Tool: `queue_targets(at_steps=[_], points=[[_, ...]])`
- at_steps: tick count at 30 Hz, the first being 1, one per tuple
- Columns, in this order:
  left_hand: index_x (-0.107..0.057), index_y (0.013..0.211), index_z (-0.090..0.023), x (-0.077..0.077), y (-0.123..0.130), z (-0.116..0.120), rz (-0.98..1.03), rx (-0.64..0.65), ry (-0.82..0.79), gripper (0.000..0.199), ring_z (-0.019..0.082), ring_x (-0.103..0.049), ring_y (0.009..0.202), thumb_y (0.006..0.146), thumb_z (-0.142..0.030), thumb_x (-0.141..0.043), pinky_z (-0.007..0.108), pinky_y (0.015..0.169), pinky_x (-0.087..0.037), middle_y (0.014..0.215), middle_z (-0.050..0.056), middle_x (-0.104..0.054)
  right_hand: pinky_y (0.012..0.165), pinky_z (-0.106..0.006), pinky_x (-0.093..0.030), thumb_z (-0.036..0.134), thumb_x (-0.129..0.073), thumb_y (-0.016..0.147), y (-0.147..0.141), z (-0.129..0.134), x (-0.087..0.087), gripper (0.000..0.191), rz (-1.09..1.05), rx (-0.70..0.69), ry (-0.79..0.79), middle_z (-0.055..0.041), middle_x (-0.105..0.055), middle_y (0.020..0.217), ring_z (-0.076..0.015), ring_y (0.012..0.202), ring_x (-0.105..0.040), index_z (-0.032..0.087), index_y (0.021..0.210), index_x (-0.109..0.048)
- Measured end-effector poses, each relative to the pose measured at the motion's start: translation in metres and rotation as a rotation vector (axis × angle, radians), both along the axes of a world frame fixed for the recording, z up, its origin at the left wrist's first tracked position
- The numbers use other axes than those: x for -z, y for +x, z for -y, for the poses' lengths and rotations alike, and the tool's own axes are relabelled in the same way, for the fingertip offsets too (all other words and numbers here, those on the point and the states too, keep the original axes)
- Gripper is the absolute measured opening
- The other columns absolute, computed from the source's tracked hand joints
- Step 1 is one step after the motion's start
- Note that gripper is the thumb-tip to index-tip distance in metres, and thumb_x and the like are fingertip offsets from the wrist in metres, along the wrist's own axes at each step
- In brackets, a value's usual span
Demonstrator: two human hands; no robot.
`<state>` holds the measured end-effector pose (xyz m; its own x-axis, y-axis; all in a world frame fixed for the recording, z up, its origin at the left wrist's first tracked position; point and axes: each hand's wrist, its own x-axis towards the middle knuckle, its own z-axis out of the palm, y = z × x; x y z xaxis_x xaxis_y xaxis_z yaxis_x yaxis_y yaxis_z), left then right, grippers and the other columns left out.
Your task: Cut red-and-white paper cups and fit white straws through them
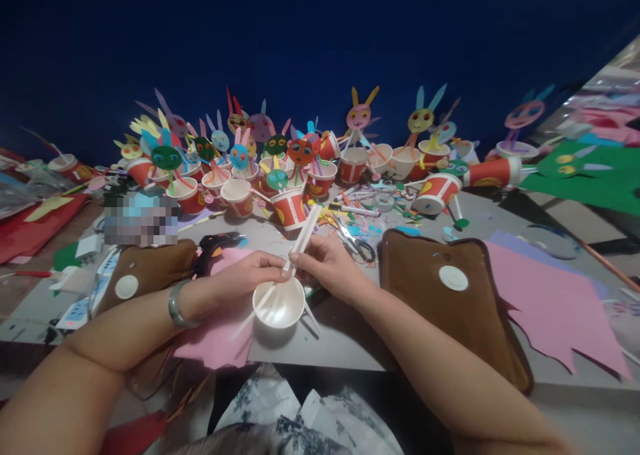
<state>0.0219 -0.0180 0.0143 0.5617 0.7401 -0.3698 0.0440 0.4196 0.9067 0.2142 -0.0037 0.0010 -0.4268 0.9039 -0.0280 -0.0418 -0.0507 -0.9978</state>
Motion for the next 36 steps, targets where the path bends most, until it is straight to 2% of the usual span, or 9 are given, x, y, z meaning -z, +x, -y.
queue_targets(at_steps=[6, 13, 21, 26, 30, 36], points=[[-0.073, 0.077, -0.009, 0.003, 0.000, 0.001, -0.042, -0.004, -0.032, 0.029, 0.011, -0.053, 0.061, 0.070, -0.038, -0.076, 0.025, 0.061, -0.036, 0.069, 0.004, -0.063, 0.047, -0.021, -0.035, 0.046, -0.079, 0.080, 0.000, 0.002, 0.002, 0.032, -0.021, -0.043, -0.027, 0.0030, -0.058, 0.057, -0.0082, 0.049, -0.047, 0.016, 0.082, -0.067], [-0.079, 0.086, -0.010, 0.007, 0.000, 0.000, 0.021, -0.031, -0.029, 0.032, 0.014, -0.060, 0.068, 0.069, -0.037, -0.080, 0.026, 0.067, -0.043, 0.081, 0.009, -0.072, 0.051, -0.022, -0.039, 0.044, -0.080, 0.079, 0.001, 0.001, 0.006, 0.031, -0.079, -0.058, -0.062, 0.0012, -0.063, 0.063, -0.0088, 0.053, -0.051, 0.016, 0.086, -0.069], [-0.076, 0.074, -0.011, 0.008, 0.003, 0.002, 0.090, -0.065, -0.122, 0.030, 0.012, -0.056, 0.060, 0.066, -0.038, -0.085, 0.026, 0.063, -0.042, 0.068, 0.005, -0.067, 0.047, -0.021, -0.036, 0.047, -0.081, 0.077, -0.002, 0.001, 0.008, 0.034, -0.054, 0.013, -0.042, 0.0030, -0.058, 0.059, -0.0085, 0.050, -0.048, 0.016, 0.087, -0.069], [-0.076, 0.073, -0.011, 0.007, 0.004, 0.003, 0.125, -0.085, -0.164, 0.025, 0.011, -0.058, 0.059, 0.062, -0.032, -0.085, 0.025, 0.062, -0.043, 0.068, 0.004, -0.068, 0.049, -0.021, -0.040, 0.046, -0.084, 0.074, -0.005, 0.002, 0.008, 0.035, -0.093, 0.035, -0.057, 0.0028, -0.060, 0.063, -0.0082, 0.051, -0.050, 0.017, 0.085, -0.070], [-0.077, 0.079, -0.011, 0.010, 0.005, 0.004, 0.134, -0.111, -0.123, 0.024, 0.012, -0.059, 0.063, 0.063, -0.028, -0.083, 0.025, 0.062, -0.043, 0.074, 0.006, -0.071, 0.053, -0.023, -0.046, 0.050, -0.085, 0.072, -0.007, 0.003, 0.006, 0.037, -0.068, 0.065, -0.024, 0.0002, -0.065, 0.071, -0.0100, 0.057, -0.055, 0.018, 0.084, -0.070], [-0.074, 0.078, -0.011, 0.023, 0.006, 0.002, 0.116, -0.129, -0.013, 0.027, 0.015, -0.061, 0.068, 0.066, -0.034, -0.080, 0.026, 0.063, -0.045, 0.080, 0.008, -0.072, 0.052, -0.024, -0.048, 0.061, -0.079, 0.072, -0.010, -0.003, 0.010, 0.045, 0.022, 0.031, 0.105, 0.0010, -0.063, 0.067, -0.0107, 0.055, -0.055, 0.018, 0.082, -0.067]])
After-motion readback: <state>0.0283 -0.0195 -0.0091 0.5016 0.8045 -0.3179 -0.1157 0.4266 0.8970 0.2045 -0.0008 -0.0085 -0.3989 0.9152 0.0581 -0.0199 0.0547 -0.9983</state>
